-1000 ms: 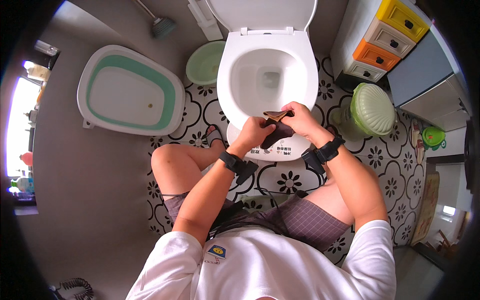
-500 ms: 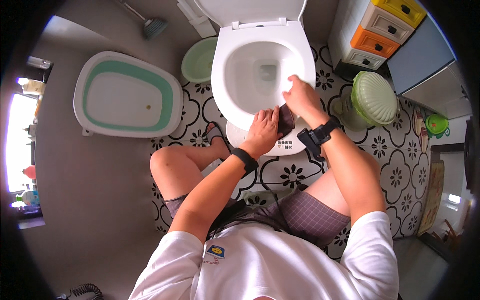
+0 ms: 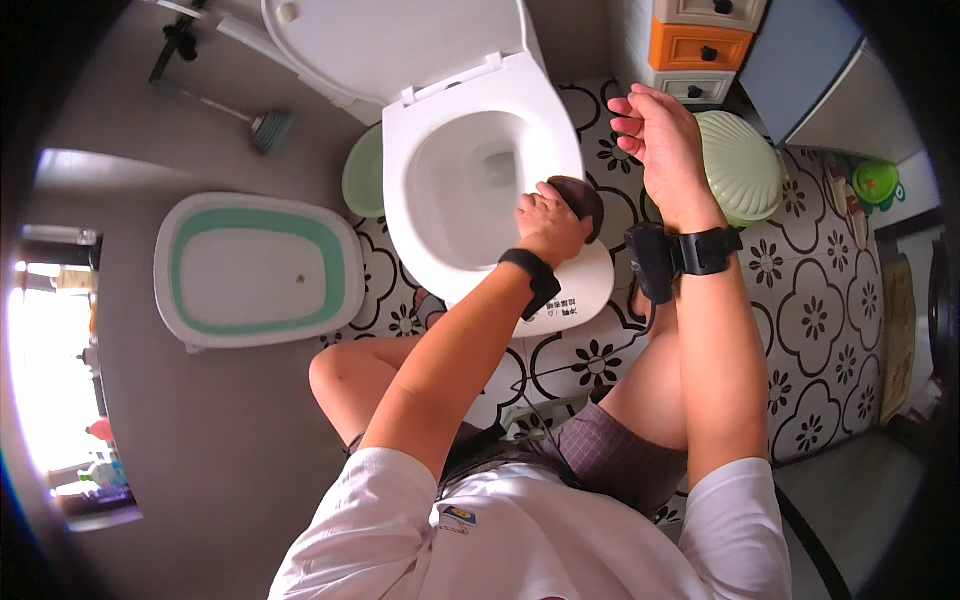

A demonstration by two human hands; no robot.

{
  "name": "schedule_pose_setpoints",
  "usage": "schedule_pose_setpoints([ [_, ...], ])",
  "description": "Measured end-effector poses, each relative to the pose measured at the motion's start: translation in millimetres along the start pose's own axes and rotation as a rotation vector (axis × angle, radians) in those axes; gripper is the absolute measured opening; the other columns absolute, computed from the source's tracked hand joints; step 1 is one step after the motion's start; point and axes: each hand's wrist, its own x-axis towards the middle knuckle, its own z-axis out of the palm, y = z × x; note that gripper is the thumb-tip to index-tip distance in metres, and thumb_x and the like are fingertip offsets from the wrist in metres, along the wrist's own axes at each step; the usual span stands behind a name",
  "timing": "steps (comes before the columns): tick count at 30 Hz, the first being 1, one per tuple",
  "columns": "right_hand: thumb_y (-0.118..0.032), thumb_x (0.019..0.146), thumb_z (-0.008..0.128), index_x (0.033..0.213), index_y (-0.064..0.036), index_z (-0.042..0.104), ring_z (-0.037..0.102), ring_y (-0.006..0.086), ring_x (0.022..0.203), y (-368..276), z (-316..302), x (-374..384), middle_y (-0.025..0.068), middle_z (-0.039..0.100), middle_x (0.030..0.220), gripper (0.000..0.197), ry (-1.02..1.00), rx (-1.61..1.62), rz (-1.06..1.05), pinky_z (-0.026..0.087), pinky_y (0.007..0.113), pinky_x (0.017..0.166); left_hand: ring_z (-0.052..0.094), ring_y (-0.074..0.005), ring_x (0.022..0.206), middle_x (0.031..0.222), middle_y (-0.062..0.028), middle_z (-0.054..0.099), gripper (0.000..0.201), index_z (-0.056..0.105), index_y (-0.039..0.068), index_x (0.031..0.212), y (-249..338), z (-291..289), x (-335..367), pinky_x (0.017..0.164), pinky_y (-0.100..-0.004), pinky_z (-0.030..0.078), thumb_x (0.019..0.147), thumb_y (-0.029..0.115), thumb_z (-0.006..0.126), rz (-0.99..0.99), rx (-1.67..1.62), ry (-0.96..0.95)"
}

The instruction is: The person wipes the exterior and interior rim of a toilet with a cloth, scrubbing different parts of the porcelain surfaces.

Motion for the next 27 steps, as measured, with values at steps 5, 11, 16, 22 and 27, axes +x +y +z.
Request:
schedule_pose_setpoints([
  [5, -0.012, 0.088, 0.056, 0.112, 0.0014, 0.054, 0.062, 0.0134, 0.068, -8.1, -12.1, 10.7, 0.0094, 0.067, 0.087, 0.028, 0.063, -0.028, -0.083, 0.048, 0.026, 0.057, 0.052, -0.0405, 0.119, 0.127, -0.0355, 0.047, 0.100, 0.027, -0.020, 0.129, 21.2, -26.5, 55.4, 0.098, -0.0406, 0.043, 0.085, 0.067, 0.048, -0.242, -0.380, -0.014],
  [11, -0.010, 0.088, 0.055, 0.112, 0.0013, 0.054, 0.062, 0.0127, 0.066, -9.9, -13.9, 21.6, 0.0089, 0.066, 0.086, 0.027, 0.075, -0.019, -0.108, 0.048, 0.025, 0.056, 0.058, -0.0386, 0.106, 0.123, -0.0292, 0.049, 0.094, 0.022, -0.019, 0.133, 16.5, 7.1, 75.2, 0.088, -0.0418, 0.049, 0.081, 0.050, 0.059, -0.183, -0.102, 0.237],
  [16, -0.009, 0.089, 0.054, 0.112, 0.0012, 0.054, 0.062, 0.0130, 0.066, -9.8, -15.4, 21.1, 0.0090, 0.067, 0.087, 0.026, 0.093, -0.036, -0.072, 0.049, 0.025, 0.056, 0.049, -0.0359, 0.118, 0.128, -0.0259, 0.043, 0.096, 0.013, -0.018, 0.139, 17.7, 7.6, 4.4, 0.097, -0.0440, 0.041, 0.084, 0.048, 0.057, -0.092, 0.046, 0.074],
  [22, -0.010, 0.089, 0.055, 0.110, 0.0008, 0.055, 0.062, 0.0130, 0.066, -5.9, -4.2, -2.0, 0.0091, 0.067, 0.086, 0.023, 0.040, -0.044, -0.105, 0.048, 0.025, 0.056, 0.047, -0.0366, 0.108, 0.122, -0.0214, 0.046, 0.081, 0.035, -0.009, 0.134, -31.6, 31.0, -70.8, 0.090, -0.0485, 0.039, 0.078, 0.039, 0.067, 0.043, 0.139, 0.219],
  [27, -0.014, 0.092, 0.056, 0.108, -0.0052, 0.059, 0.060, 0.0101, 0.071, -5.8, -11.4, -6.3, 0.0061, 0.068, 0.091, 0.019, 0.004, -0.027, -0.019, 0.048, 0.024, 0.063, 0.043, -0.0358, 0.115, 0.125, -0.0254, 0.045, 0.090, 0.030, -0.019, 0.129, -27.0, 55.6, -37.3, 0.100, -0.0455, 0.032, 0.081, 0.050, 0.062, 0.033, -0.026, 0.119],
])
